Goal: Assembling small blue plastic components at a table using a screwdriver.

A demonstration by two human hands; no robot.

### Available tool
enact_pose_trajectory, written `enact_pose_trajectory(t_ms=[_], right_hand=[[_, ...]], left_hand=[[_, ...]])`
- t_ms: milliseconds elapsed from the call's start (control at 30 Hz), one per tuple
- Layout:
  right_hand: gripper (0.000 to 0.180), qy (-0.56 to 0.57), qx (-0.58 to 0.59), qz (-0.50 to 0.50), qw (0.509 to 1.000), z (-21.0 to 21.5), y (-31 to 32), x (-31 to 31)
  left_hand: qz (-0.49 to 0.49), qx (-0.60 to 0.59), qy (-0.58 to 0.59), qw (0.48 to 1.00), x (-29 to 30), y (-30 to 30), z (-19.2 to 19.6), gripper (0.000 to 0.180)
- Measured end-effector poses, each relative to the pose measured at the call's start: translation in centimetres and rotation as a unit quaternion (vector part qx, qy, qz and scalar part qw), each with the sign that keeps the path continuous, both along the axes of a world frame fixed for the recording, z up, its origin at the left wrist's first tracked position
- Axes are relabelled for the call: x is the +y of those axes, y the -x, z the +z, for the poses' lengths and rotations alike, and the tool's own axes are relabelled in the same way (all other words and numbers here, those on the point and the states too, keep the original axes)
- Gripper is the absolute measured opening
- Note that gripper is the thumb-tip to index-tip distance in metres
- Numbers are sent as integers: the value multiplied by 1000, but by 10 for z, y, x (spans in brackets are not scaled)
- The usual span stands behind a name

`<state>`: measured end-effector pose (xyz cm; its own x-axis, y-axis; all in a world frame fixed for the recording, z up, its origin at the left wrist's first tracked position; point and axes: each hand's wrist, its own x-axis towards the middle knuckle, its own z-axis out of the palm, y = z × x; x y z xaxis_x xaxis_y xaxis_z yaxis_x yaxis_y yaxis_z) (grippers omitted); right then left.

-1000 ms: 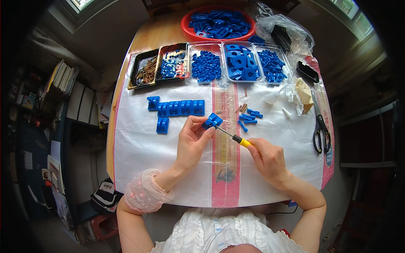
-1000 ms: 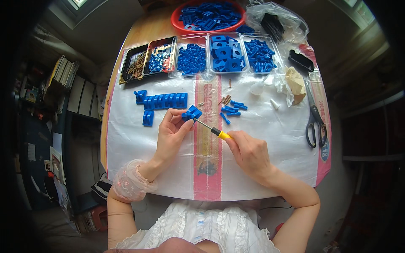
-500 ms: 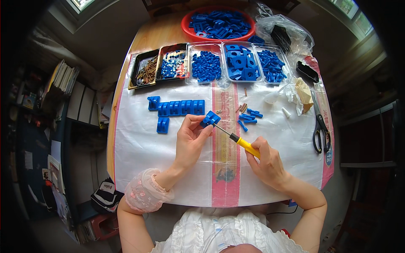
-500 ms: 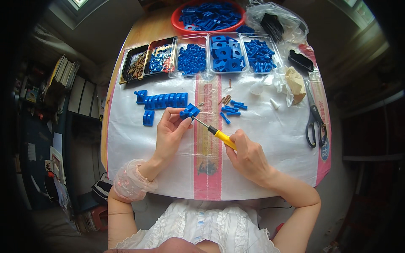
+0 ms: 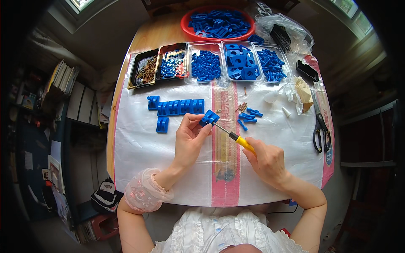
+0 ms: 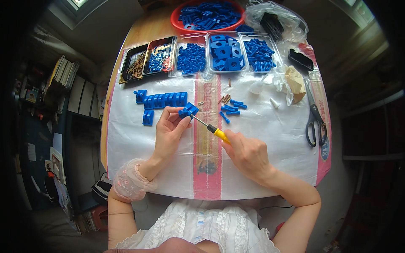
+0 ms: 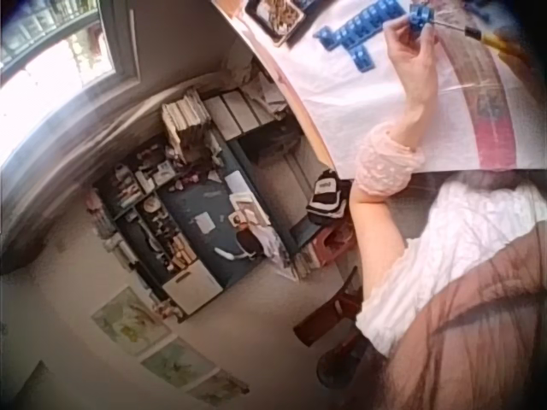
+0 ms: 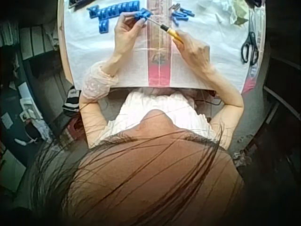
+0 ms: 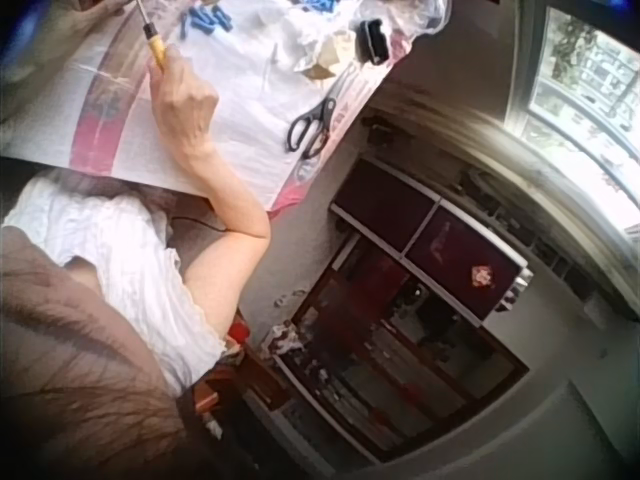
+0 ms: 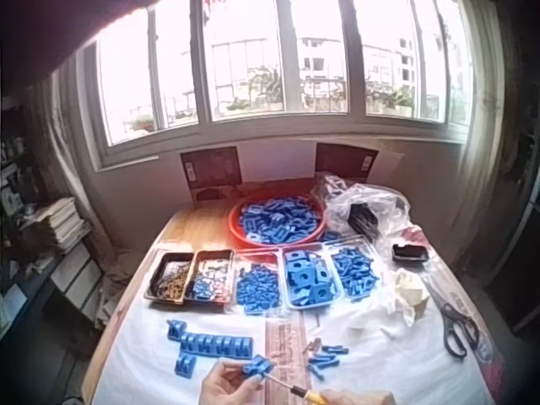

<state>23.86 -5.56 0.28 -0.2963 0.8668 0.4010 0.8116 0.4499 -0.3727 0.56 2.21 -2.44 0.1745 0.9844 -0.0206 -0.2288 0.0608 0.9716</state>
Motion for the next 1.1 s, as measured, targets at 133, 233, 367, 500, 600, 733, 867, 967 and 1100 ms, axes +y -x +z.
enact_pose_trajectory(t_ms=[133, 233, 367, 500, 600, 733, 867, 967, 1100], right_hand=[[47, 31, 32, 12, 999, -1, 1, -4], [49, 53, 74, 14, 996, -1, 2, -5], [44, 50, 74, 8, 996, -14, -1, -5], [36, 29, 66, 4, 997, -17, -1, -6], [33, 11, 52, 2, 999, -8, 0, -4], [26, 18, 22, -4, 1000, 3, -1, -4], [24, 44, 16, -12, 999, -2, -2, -3], [31, 85, 65, -22, 994, -6, -2, -2], [44, 95, 84, -8, 992, -6, -3, -1]], left_hand=[[-2, -3, 3, 1000, 0, 0, -1, 24], [-2, 3, 1, 1000, 0, 0, 0, 24], [-1, -2, 2, 1000, 1, 0, -1, 24], [0, 4, 4, 1000, 0, 0, 2, 24], [0, 1, 7, 1000, 0, 0, 2, 24], [-3, 1, 2, 1000, 0, 0, -1, 23], [-3, -4, 5, 1000, 0, 1, -1, 23], [-3, -1, 6, 1000, 1, -1, 0, 24], [-3, 1, 7, 1000, 0, 0, 0, 24]])
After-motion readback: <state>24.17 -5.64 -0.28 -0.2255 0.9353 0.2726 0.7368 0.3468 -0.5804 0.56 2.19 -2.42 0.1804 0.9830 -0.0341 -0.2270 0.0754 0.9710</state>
